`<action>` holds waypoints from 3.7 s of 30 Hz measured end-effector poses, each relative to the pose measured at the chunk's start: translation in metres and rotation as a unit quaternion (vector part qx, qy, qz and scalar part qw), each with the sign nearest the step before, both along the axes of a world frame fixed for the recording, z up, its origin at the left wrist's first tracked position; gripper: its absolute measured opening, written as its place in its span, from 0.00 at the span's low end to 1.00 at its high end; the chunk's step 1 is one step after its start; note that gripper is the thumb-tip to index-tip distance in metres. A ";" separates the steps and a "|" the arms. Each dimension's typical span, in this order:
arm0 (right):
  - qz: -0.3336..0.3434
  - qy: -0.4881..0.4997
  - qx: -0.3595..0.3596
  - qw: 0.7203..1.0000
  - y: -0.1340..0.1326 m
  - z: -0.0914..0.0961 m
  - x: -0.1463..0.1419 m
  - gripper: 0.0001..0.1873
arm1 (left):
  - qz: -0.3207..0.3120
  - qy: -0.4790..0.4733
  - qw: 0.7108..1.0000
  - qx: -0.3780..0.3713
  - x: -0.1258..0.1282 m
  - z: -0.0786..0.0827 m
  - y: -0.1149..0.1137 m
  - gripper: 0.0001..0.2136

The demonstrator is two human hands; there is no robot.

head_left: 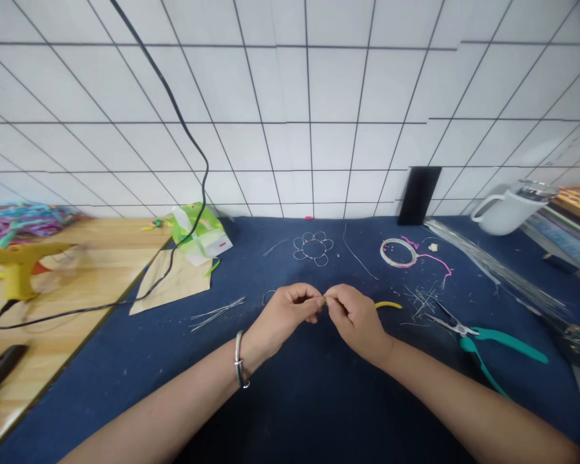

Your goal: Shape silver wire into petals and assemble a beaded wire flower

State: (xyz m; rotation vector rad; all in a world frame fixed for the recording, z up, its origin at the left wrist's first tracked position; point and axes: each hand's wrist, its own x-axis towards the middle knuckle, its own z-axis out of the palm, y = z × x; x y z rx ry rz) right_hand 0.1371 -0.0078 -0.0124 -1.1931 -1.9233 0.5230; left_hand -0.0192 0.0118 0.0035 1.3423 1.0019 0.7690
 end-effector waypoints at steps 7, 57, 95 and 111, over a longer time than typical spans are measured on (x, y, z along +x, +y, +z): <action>-0.008 0.049 -0.058 0.997 0.002 0.005 0.000 0.08 | 0.010 0.094 0.989 0.113 -0.001 0.001 -0.002 0.06; -0.002 0.005 0.024 1.000 0.014 0.002 0.013 0.09 | 0.111 -0.178 0.978 -0.013 0.009 -0.025 -0.007 0.09; 0.060 -0.125 0.068 0.988 0.013 -0.007 0.015 0.11 | -0.030 -0.040 0.999 0.021 -0.007 -0.010 0.011 0.04; 0.066 -0.189 0.113 0.973 0.014 -0.009 0.016 0.13 | -0.082 -0.045 0.995 -0.029 -0.015 -0.011 0.018 0.05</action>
